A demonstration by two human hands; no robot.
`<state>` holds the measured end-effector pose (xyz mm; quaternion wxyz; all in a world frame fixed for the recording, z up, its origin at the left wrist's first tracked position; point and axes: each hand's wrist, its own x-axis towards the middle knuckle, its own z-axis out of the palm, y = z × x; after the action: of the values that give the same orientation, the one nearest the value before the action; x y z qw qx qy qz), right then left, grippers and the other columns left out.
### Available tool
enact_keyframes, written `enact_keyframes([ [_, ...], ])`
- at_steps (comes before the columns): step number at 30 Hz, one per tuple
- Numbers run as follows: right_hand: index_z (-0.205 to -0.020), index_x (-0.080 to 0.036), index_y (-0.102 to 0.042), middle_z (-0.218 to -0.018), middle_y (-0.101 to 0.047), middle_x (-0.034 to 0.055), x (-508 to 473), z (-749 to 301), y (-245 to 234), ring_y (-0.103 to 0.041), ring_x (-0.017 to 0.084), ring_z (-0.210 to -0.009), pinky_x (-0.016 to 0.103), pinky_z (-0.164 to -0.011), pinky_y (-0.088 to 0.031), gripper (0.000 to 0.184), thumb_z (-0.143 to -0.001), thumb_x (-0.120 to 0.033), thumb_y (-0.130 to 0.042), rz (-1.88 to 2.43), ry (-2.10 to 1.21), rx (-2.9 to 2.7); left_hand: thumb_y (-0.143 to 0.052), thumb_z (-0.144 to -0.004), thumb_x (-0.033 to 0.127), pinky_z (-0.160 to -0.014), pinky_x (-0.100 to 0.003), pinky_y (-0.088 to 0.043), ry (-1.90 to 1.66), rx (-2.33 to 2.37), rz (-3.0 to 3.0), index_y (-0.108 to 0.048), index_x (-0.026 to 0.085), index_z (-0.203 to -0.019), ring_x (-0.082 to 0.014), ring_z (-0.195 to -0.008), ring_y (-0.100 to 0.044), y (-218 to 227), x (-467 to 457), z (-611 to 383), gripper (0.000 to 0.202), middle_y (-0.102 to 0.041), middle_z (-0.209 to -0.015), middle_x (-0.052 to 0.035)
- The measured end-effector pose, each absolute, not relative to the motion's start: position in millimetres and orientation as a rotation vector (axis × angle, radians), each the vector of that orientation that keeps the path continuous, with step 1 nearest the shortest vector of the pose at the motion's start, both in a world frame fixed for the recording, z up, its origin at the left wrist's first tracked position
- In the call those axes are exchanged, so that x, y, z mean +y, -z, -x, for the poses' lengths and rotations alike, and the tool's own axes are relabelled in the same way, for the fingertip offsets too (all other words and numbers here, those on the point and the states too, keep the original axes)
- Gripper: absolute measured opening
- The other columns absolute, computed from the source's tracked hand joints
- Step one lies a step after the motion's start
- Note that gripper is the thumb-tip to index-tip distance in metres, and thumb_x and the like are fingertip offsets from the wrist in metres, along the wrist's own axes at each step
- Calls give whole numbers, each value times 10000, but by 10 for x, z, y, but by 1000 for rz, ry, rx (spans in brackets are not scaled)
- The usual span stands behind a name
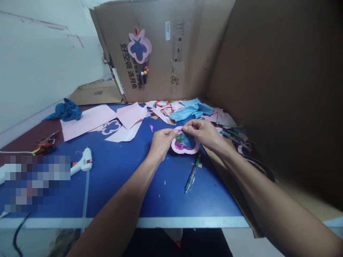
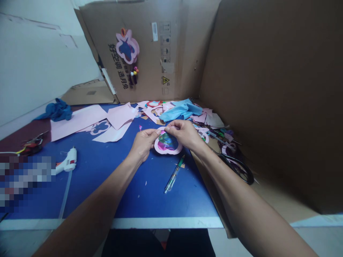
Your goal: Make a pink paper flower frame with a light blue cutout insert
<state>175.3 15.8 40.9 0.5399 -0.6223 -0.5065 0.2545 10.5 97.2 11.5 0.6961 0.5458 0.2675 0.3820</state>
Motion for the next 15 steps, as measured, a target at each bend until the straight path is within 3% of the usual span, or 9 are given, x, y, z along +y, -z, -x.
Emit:
enact_keyframes([
  [6,-817,-175,-773,-749,-724,38,141,-1752,-413,-591,177,-660,302,-612,-460,409,-788,-578,-841,1480,-593,-1282,-944,-717,446,-663,-279,-527,-808,572,-1218,-837,156,-883,-162,-689,-672,-115,980,-93,350,-777,-777,-57],
  [15,-878,-177,-806,-797,-765,39,148,-1748,-402,-629,188,-695,297,-637,-475,363,-802,-529,-849,1476,-605,-1303,-918,-734,368,-619,-252,-480,-877,652,-1239,-816,160,-779,-138,-634,-619,-114,983,-106,236,-722,-687,-26],
])
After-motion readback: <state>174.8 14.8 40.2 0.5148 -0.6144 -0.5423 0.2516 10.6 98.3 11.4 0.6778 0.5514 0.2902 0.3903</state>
